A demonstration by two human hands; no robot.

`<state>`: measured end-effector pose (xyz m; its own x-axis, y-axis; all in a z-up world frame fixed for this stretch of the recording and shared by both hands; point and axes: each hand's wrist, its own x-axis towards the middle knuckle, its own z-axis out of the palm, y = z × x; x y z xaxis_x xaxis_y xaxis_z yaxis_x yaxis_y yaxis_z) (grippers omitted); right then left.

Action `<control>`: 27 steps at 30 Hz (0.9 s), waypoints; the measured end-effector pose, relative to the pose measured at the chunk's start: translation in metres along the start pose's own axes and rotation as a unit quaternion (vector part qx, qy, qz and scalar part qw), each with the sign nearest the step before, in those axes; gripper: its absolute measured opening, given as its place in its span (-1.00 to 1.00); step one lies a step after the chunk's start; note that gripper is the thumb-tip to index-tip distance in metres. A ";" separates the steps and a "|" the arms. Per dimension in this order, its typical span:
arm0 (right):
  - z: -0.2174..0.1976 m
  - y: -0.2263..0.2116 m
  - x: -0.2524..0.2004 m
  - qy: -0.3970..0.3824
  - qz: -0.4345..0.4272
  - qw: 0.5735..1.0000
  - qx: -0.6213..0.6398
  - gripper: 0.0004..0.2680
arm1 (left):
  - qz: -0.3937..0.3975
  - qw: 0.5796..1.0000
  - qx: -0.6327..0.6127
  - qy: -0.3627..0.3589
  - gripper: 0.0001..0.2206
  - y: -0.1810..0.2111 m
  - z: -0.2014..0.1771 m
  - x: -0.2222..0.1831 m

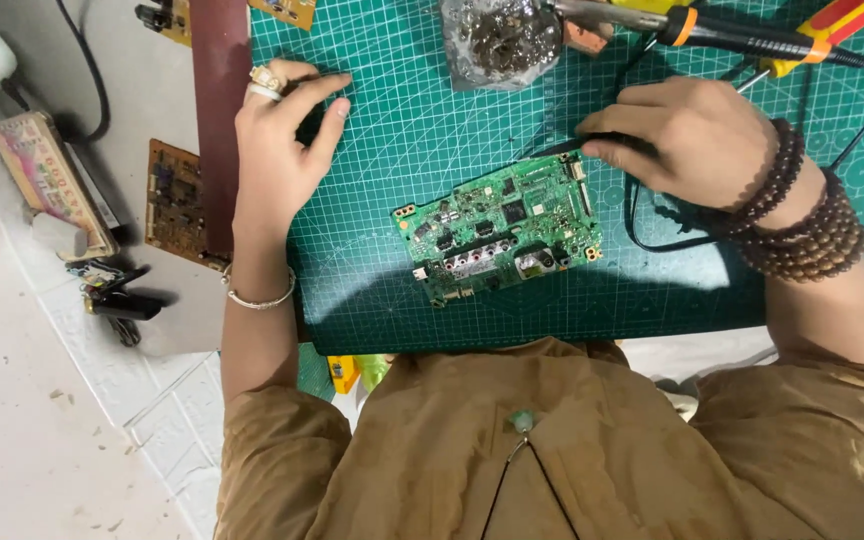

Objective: Testing and inspecting a circuit board using tools on a repair bench.

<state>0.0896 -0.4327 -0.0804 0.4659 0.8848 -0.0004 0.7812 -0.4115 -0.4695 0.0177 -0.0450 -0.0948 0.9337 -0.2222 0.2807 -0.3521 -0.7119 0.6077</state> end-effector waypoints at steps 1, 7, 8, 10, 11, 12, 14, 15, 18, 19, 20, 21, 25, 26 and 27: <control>0.001 0.001 -0.001 -0.001 0.000 1.000 0.002 -0.83 | -0.001 1.000 0.000 -0.002 -0.80 0.000 0.000 0.000; 0.007 0.006 -0.004 0.013 -0.011 1.000 0.012 -0.87 | -0.009 1.000 -0.004 -0.004 -0.82 0.000 0.000 0.001; 0.007 0.003 -0.002 0.030 -0.010 0.999 0.013 -0.87 | -0.009 1.000 -0.003 -0.003 -0.81 0.000 0.000 0.001; 0.006 0.001 0.000 0.045 -0.010 0.999 0.013 -0.88 | -0.009 1.000 -0.003 -0.001 -0.80 0.000 0.000 0.002; 0.006 0.001 0.001 0.049 -0.016 0.999 0.009 -0.87 | -0.011 1.000 -0.003 -0.002 -0.80 -0.001 0.000 0.001; 0.006 0.001 0.002 0.054 -0.021 0.998 0.005 -0.86 | -0.012 1.000 -0.003 -0.003 -0.81 -0.001 0.000 0.001; 0.004 0.004 0.000 0.058 -0.018 0.998 0.004 -0.85 | -0.011 1.000 -0.007 0.000 -0.81 -0.002 0.000 0.000; 0.002 0.005 -0.002 0.064 -0.011 0.998 0.002 -0.84 | -0.006 1.000 -0.013 0.002 -0.81 -0.003 0.001 0.001; 0.003 0.013 -0.005 0.087 -0.023 0.995 -0.031 -0.86 | -0.012 1.000 -0.019 0.000 -0.82 0.000 0.000 0.002; 0.005 0.011 -0.003 0.086 -0.023 0.996 -0.031 -0.86 | -0.013 1.000 -0.019 0.000 -0.82 -0.001 0.000 0.001; 0.007 0.008 -0.002 0.089 -0.017 0.996 -0.009 -0.88 | -0.015 1.000 -0.018 -0.002 -0.82 -0.001 0.000 0.000; 0.008 0.006 0.000 0.093 -0.012 0.996 0.011 -0.90 | -0.016 1.000 -0.015 -0.001 -0.81 -0.002 0.000 0.000; 0.013 0.003 0.006 0.092 -0.047 0.995 0.001 -0.89 | -0.018 1.000 -0.016 0.002 -0.80 -0.004 0.001 0.000; 0.013 0.003 0.007 0.094 -0.054 0.994 -0.007 -0.90 | -0.017 1.000 -0.016 0.003 -0.80 -0.004 0.001 0.000; 0.014 0.003 0.008 0.096 -0.063 0.993 -0.016 -0.91 | -0.017 1.000 -0.016 0.004 -0.80 -0.003 0.001 0.000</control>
<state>0.0899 -0.4236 -0.0938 0.4315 0.8730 0.2272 0.8497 -0.3087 -0.4275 0.0185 -0.0431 -0.0978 0.9444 -0.1928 0.2662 -0.3228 -0.6969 0.6404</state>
